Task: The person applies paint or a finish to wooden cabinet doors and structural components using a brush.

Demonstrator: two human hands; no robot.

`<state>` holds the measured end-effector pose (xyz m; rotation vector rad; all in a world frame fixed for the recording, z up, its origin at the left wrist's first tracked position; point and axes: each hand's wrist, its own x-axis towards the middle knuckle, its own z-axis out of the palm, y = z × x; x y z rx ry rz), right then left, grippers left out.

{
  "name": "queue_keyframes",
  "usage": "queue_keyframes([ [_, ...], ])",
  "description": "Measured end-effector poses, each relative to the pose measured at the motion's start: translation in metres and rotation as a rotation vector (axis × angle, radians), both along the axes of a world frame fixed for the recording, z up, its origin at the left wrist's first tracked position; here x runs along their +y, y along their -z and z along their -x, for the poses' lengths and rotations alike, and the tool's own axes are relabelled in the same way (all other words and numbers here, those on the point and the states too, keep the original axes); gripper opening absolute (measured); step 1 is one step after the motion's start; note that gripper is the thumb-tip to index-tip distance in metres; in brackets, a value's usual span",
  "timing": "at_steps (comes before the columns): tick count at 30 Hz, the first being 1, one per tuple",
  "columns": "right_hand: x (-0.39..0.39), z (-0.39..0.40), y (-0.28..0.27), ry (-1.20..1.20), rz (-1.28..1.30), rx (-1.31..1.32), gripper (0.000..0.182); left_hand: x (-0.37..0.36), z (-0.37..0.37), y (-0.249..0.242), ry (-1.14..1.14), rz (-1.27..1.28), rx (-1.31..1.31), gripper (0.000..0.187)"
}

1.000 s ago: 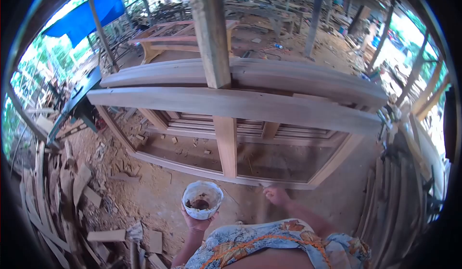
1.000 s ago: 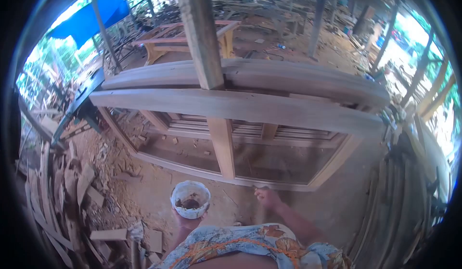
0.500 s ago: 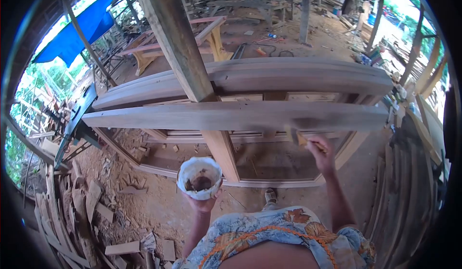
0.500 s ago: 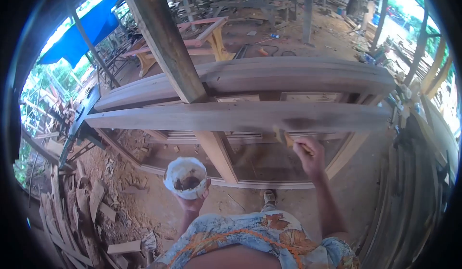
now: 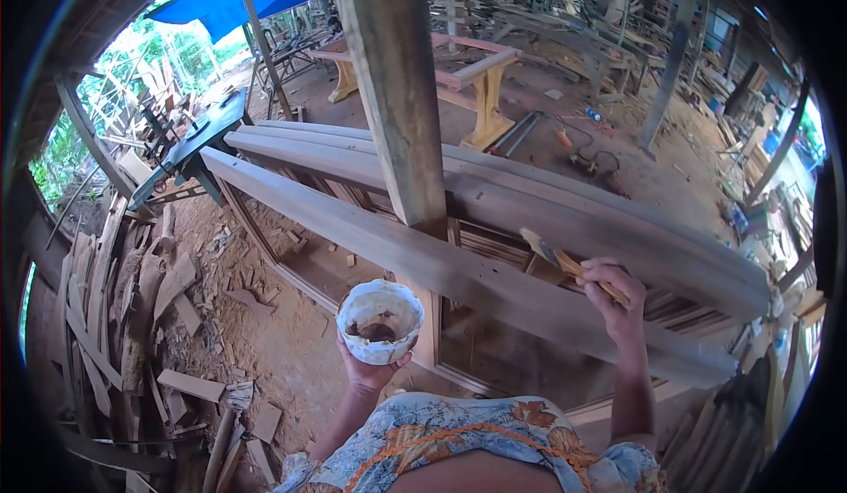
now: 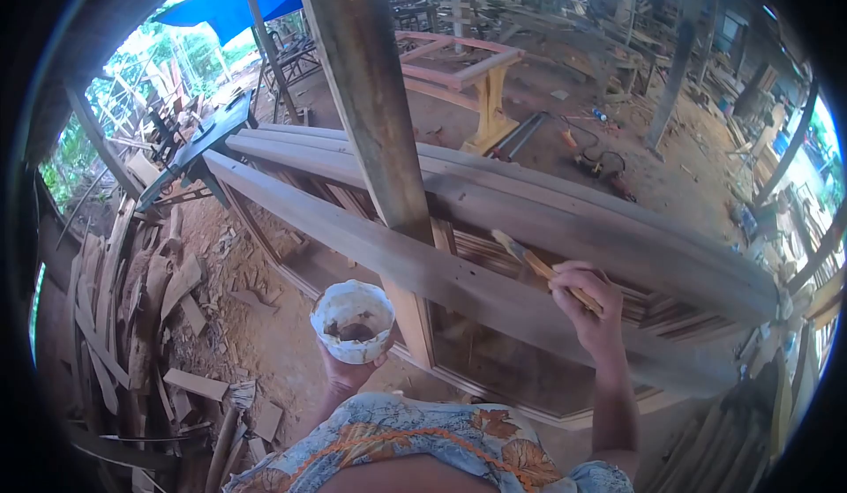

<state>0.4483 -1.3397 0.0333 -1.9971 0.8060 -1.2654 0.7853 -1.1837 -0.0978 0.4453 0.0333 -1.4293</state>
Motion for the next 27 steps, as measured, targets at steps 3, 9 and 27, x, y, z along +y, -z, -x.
queue_keyframes([
  [3, -0.023, -0.041, -0.023, -0.151, 0.146, 0.064, 0.017, -0.01, -0.029, 0.008, -0.009, 0.034, -0.013, 0.086],
  [9, -0.045, -0.147, -0.019, -0.265, 0.209, 0.293, 0.017, -0.029, -0.101, 0.015, 0.077, 0.051, -0.035, 0.086],
  [27, -0.118, -0.219, -0.253, -0.413, 0.491, 0.331, 0.018, -0.013, -0.147, -0.01, -0.144, 0.271, -0.053, 0.078],
])
